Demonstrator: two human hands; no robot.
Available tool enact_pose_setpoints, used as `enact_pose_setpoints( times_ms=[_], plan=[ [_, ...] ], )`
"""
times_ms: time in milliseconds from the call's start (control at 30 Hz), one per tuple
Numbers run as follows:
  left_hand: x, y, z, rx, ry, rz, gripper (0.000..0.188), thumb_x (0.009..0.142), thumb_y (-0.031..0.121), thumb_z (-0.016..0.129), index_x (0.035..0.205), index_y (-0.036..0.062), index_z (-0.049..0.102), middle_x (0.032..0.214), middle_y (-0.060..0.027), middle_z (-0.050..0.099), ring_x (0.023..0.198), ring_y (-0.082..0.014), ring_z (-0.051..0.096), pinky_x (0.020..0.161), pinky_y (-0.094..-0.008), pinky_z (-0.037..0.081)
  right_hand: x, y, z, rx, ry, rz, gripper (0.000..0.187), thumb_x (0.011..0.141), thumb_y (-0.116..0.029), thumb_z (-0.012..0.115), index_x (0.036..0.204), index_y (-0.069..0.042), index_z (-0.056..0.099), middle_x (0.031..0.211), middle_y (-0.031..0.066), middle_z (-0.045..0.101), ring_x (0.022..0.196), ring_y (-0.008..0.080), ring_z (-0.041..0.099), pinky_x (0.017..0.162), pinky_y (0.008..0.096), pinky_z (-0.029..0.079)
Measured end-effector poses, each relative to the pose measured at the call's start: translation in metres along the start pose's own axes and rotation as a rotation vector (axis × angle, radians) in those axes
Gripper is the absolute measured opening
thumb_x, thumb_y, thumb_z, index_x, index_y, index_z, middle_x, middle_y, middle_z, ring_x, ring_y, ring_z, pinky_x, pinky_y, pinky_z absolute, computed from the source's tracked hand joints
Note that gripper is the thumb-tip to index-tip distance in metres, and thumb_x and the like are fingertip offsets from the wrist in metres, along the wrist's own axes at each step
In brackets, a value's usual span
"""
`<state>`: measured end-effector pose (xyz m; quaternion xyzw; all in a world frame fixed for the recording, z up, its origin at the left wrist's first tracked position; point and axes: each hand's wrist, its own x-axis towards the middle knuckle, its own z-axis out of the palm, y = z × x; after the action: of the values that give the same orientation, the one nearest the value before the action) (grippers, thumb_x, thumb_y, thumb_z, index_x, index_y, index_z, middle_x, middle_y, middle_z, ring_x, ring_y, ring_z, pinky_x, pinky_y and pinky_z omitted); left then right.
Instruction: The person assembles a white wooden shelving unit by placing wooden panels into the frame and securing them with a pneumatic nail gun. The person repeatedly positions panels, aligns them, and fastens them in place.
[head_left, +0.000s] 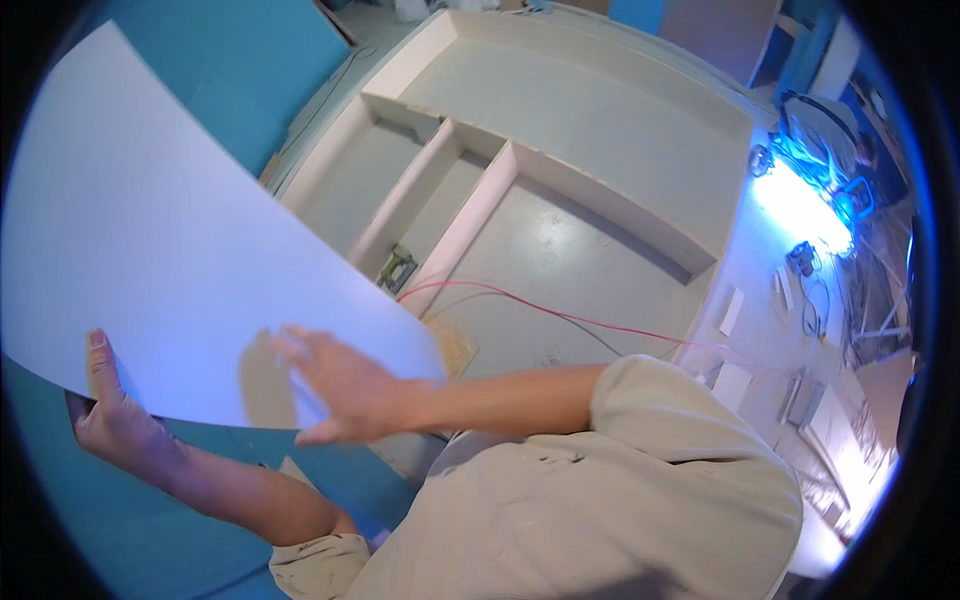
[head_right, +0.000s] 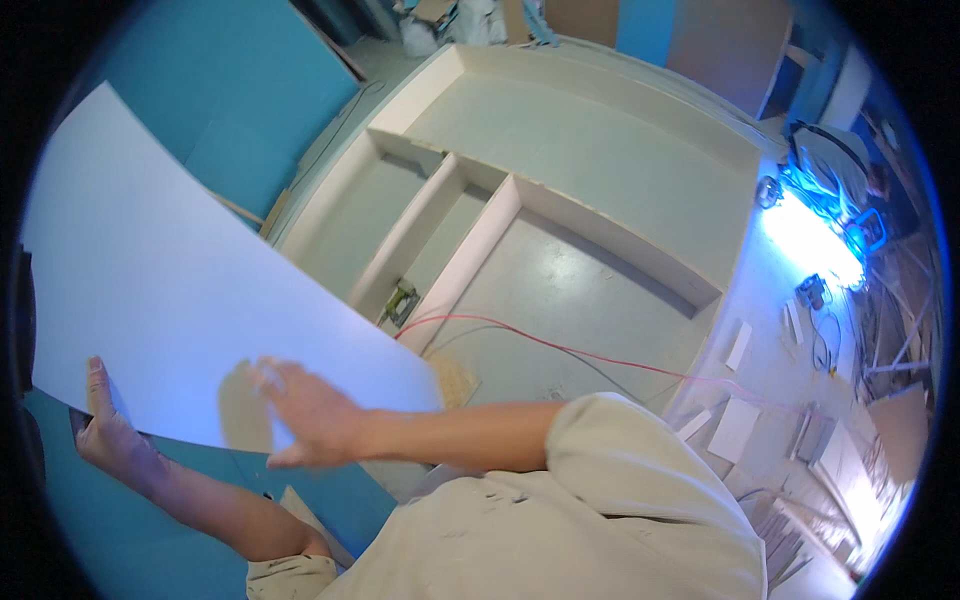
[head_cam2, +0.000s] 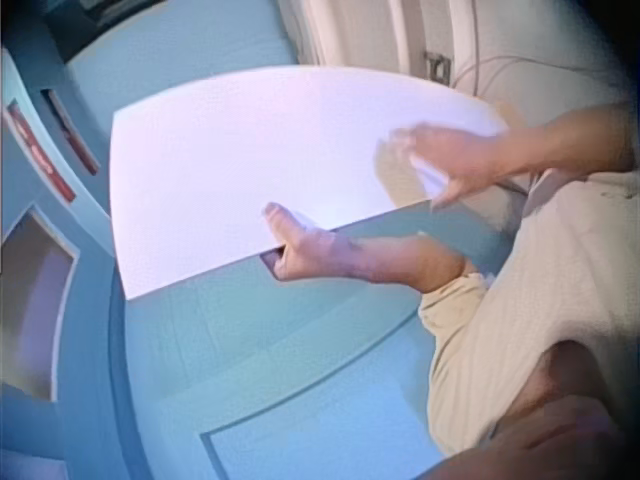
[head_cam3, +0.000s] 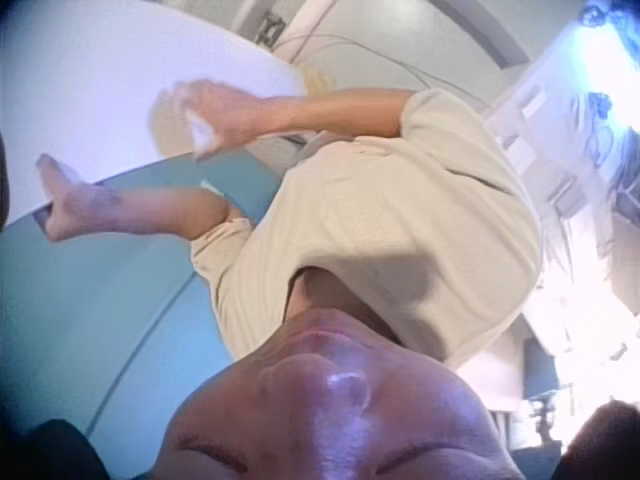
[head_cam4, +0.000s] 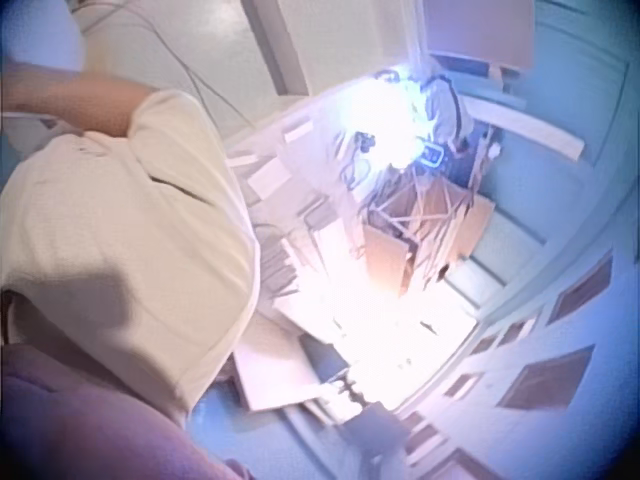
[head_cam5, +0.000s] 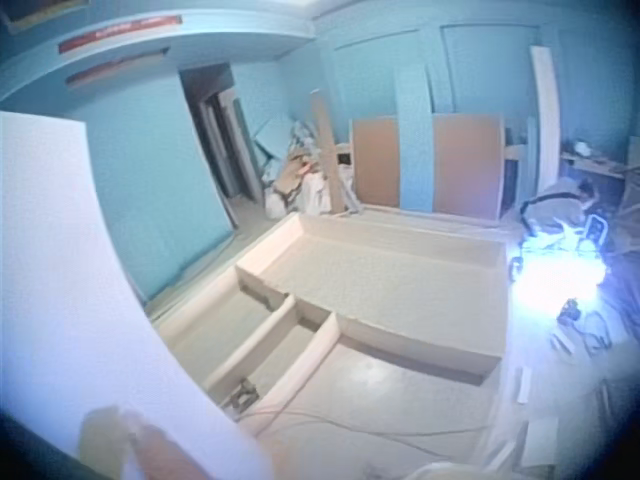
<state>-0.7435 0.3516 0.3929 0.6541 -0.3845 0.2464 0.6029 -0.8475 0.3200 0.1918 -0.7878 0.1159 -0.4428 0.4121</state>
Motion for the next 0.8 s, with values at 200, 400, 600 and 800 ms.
enact_pose_setpoints(
  times_ms=[200,400,600,800],
  plan=[
    [0.029,-0.049,0.015,-0.321,-0.096,-0.001,0.042,0.081,0.016,0.075,0.108,-0.0127,0.062,0.103,-0.0211,0.067,0.084,-0.0256,0.068,0.069,-0.0344,0.058,0.044,0.082,-0.081,-0.185,0.481,0.367,0.101,0.067,-0.045,0.083,0.141,0.002,0.032,0.142,0.0214,0.038,0.130,0.0327,0.040,0.108,0.0438,0.034],
    [0.091,-0.096,0.067,-0.895,-0.603,0.085,0.046,0.080,0.013,0.073,0.115,-0.0117,0.057,0.106,-0.0199,0.064,0.090,-0.0282,0.065,0.079,-0.0401,0.056,0.047,0.084,-0.160,0.274,0.639,0.265,0.082,0.068,-0.026,0.085,0.132,0.005,0.044,0.129,0.0212,0.054,0.117,0.0276,0.055,0.099,0.0395,0.045],
    [0.036,-0.115,0.193,-1.136,-0.926,0.051,0.076,0.081,0.016,0.073,0.139,-0.0080,0.032,0.131,-0.0222,0.047,0.112,-0.0291,0.054,0.093,-0.0417,0.048,-0.057,0.139,-0.190,0.170,0.720,0.503,0.036,0.075,-0.019,0.081,0.105,-0.002,0.067,0.093,0.0069,0.072,0.088,0.0129,0.066,0.083,0.0313,0.051],
    [-0.004,-0.128,0.271,-1.074,-1.120,-0.008,0.045,0.088,0.030,0.068,0.111,-0.0060,0.052,0.103,-0.0113,0.060,0.091,-0.0169,0.058,0.080,-0.0315,0.048,-0.097,0.114,-0.153,0.127,0.970,0.455,0.039,0.078,-0.024,0.079,0.107,-0.002,0.065,0.096,0.0037,0.069,0.088,0.0128,0.061,0.083,0.0305,0.048]
  ],
)
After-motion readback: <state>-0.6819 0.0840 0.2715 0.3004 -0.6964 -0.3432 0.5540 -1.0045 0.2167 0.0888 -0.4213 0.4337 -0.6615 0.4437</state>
